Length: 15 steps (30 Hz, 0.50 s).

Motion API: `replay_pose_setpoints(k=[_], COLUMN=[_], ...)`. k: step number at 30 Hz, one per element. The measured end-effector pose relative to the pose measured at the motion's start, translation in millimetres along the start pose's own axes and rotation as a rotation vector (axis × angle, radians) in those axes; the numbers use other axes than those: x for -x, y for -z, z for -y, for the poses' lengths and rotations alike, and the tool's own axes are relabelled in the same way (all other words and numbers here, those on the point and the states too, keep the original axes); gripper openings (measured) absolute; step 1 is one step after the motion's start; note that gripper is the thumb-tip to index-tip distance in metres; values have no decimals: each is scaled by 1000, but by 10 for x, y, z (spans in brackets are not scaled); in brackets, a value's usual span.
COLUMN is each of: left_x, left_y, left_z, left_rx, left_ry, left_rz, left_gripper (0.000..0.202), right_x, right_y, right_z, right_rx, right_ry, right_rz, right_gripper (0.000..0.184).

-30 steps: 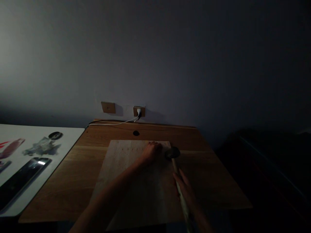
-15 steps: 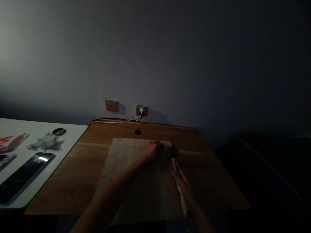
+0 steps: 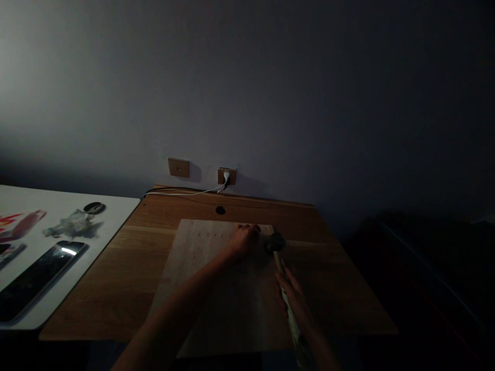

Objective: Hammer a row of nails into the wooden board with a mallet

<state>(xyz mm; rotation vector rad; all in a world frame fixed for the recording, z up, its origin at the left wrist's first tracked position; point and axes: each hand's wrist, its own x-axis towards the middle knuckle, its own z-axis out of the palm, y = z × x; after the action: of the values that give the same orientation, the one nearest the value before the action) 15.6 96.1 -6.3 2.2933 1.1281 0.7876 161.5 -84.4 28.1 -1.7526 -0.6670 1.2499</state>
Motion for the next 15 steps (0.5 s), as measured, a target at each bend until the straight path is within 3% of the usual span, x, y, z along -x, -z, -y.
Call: replay_pose_setpoints(k=[9, 15], left_x=[6, -15], left_y=[55, -3], left_z=[-42, 11], left_rx=[3, -42], left_ry=[-5, 15], left_rz=[29, 24], left_gripper=[31, 40], right_x=[-152, -130], right_y=[-123, -252], right_z=[264, 332], right_rx=[84, 110], right_ry=[202, 183], right_rz=[41, 62], right_gripper=[61, 59])
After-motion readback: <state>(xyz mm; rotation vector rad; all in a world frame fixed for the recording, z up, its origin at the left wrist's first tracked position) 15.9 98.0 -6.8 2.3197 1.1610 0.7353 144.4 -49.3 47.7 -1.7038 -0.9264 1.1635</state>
